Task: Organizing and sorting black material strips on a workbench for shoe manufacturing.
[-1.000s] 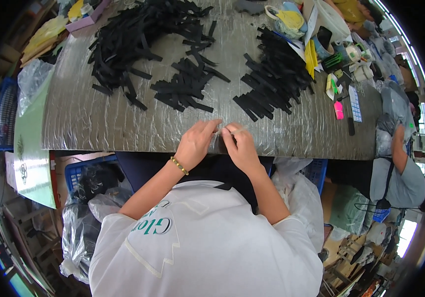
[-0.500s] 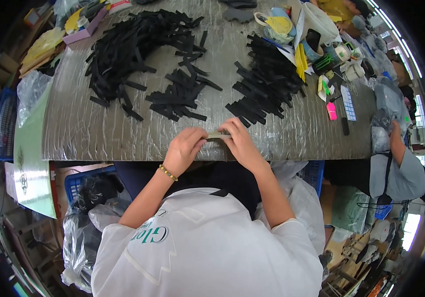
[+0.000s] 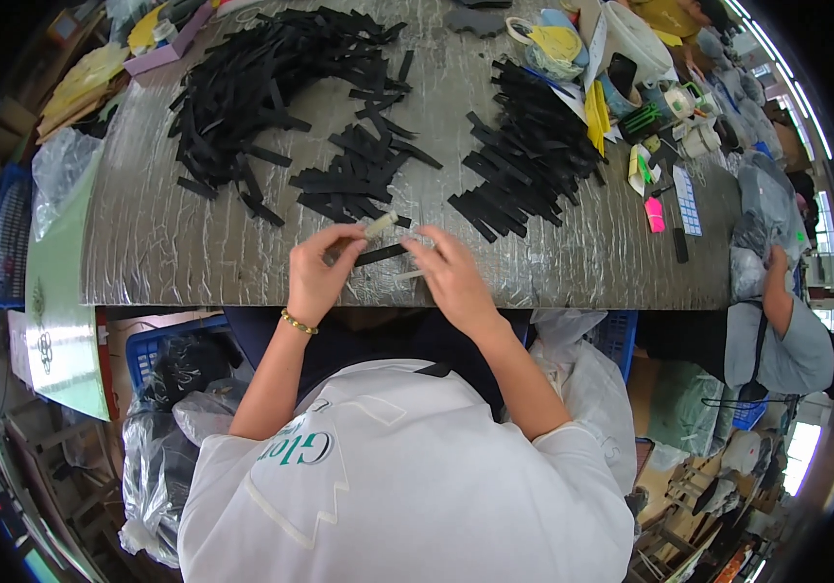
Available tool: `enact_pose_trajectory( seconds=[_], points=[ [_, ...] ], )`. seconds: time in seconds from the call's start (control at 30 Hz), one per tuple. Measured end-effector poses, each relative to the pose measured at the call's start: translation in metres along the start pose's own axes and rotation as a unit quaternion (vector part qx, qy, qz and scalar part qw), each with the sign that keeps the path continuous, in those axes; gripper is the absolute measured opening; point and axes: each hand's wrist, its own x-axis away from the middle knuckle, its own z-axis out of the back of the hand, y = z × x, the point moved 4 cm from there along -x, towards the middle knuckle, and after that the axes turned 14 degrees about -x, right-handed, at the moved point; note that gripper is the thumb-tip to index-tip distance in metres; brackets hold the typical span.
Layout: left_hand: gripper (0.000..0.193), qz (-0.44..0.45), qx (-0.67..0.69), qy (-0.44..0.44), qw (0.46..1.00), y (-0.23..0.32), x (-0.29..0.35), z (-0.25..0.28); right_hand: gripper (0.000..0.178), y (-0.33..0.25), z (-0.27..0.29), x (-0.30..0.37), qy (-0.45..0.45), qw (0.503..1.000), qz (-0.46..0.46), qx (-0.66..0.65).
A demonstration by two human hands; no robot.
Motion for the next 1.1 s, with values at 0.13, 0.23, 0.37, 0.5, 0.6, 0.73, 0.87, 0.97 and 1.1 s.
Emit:
enact_pose_trajectory(
  seconds=[0.13,0.23,0.37,0.5,0.6,0.73,0.87,0.97,1.1],
  points=[
    [0.014,0.025,-0.008,0.03,0.999,-0.003,-0.004,0.014,0.035,0.002,-0.004,0.015,-0.061,0.995,0.007,0.073],
    [0.014,0.037,0.011,0.027,0.999,-0.009,-0.002,0.017,0.036,0.029,0.026,0.033,-0.028,0.981,-0.073,0.178],
    [0.015,0.051,0.034,0.033,0.998,-0.01,-0.003,0.012,0.028,0.056,0.061,0.017,0.028,0.966,-0.086,0.244],
    [0.018,0.041,0.034,0.059,0.997,-0.002,-0.001,0.014,0.023,0.045,0.048,-0.01,0.07,0.976,-0.086,0.186],
    [0.018,0.019,0.022,0.065,0.997,0.001,-0.001,0.013,0.025,0.03,0.01,-0.031,0.047,0.994,-0.099,0.025],
    [0.018,0.004,0.005,0.065,0.998,0.006,-0.001,0.012,0.021,0.039,-0.007,-0.037,0.034,0.992,-0.11,-0.046],
    [0.016,-0.057,-0.064,0.018,0.996,0.015,0.003,0.007,0.017,0.037,0.014,-0.007,-0.012,0.99,-0.128,-0.066],
    [0.013,-0.13,-0.106,-0.034,0.985,0.026,0.007,-0.013,0.017,0.029,0.021,0.006,-0.014,0.984,-0.15,-0.095],
    [0.015,-0.202,-0.152,-0.068,0.965,0.03,0.007,-0.036,0.022,0.029,0.023,0.013,0.017,0.975,-0.179,-0.127]
  ],
)
